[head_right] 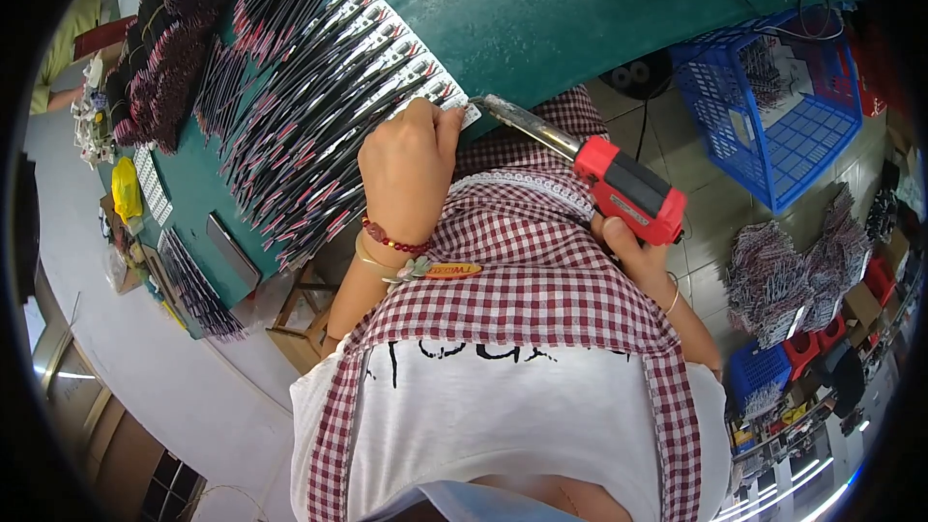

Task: The person solders wires onto a circuit board panel using a soldering gun, organizes bundles of wires and panels on the table, and continues soldering wires onto another circuit board panel.

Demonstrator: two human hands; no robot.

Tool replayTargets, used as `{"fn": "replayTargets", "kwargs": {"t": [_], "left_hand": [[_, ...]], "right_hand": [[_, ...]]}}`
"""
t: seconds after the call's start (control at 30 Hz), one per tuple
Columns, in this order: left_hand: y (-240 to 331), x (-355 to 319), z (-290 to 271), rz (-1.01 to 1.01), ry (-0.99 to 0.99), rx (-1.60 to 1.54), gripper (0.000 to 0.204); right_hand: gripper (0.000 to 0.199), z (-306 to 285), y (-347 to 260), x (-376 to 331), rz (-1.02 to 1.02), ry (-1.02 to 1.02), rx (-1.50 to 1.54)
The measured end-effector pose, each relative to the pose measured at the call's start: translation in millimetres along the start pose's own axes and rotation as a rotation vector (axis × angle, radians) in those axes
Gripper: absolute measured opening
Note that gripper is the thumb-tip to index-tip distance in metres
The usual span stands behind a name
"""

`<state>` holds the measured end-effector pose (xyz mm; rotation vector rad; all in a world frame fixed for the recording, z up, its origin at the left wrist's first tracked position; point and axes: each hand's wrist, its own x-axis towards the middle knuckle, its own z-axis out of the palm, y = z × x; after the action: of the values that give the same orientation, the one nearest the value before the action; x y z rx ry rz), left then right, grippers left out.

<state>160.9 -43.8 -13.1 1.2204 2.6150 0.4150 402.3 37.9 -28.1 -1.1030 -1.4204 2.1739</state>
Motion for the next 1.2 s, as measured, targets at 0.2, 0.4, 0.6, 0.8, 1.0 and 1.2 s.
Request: {"fn": "replayTargets", "kwargs": {"t": [0.2, 0.4, 0.6, 0.8, 1.0, 1.2], "left_hand": [[1.7, -0.2, -2.5, -0.017, -0.019, 0.004, 0.031], [-0.6, 2.1, -5.6, -0.02, -0.046, -0.044, 0.028], [-1.1, -0.1, -5.3, -0.007, -0.061, -0.072, 0.023], [-5.4, 4.6, -7.8, 0.034, -0.111, -0.115, 0.022], [-6.6, 5.9, -7.6, 0.063, -0.125, -0.132, 0.021], [-8.3, 6.8, -6.0, 0.086, -0.138, -0.136, 0.021]], "right_hand": [[0.026, -2.1, -4.7, 0.0, -0.001, -0.014, 0.003], [0.034, 3.7, -8.2, -2.4, 0.031, 0.036, -0.004], [0.037, -9.5, 2.9, -5.3, 0.047, -0.005, -0.012], [0.035, -9.5, 1.1, -7.1, 0.045, -0.011, -0.01], [0.034, -14.0, 4.9, -5.8, 0.015, -0.079, -0.101], [0.034, -11.1, 3.0, -10.6, 0.007, -0.007, 0.004]]}}
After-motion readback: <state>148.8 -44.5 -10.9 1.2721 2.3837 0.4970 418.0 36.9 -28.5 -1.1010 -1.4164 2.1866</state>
